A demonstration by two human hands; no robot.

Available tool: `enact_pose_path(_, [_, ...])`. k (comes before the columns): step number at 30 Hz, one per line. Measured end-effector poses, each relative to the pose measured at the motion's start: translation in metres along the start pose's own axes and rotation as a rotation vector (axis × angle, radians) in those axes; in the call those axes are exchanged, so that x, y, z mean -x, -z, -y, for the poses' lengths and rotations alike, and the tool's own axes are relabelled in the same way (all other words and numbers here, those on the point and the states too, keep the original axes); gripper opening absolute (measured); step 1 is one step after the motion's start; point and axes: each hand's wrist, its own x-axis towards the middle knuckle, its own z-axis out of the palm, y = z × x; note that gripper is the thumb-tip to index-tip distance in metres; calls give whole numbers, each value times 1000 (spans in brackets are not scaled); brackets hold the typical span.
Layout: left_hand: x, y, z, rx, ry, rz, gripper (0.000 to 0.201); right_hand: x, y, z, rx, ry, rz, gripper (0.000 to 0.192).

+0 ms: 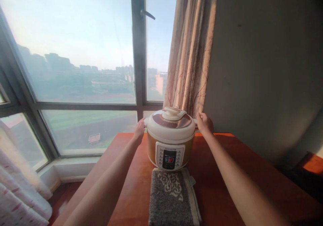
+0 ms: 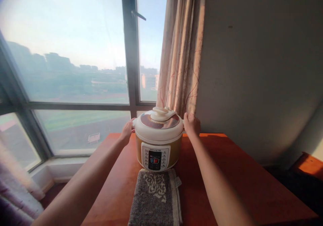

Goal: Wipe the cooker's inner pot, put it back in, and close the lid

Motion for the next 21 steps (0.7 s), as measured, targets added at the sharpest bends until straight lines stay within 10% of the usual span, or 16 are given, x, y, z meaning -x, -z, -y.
enact_pose_path(6, [6, -1, -2, 30, 86, 5, 49, 16, -11, -56, -283, -289, 123, 53])
enact_pose_path(21, [12, -3, 2, 40, 84, 18, 50, 15, -14, -58, -783, -514, 183, 20])
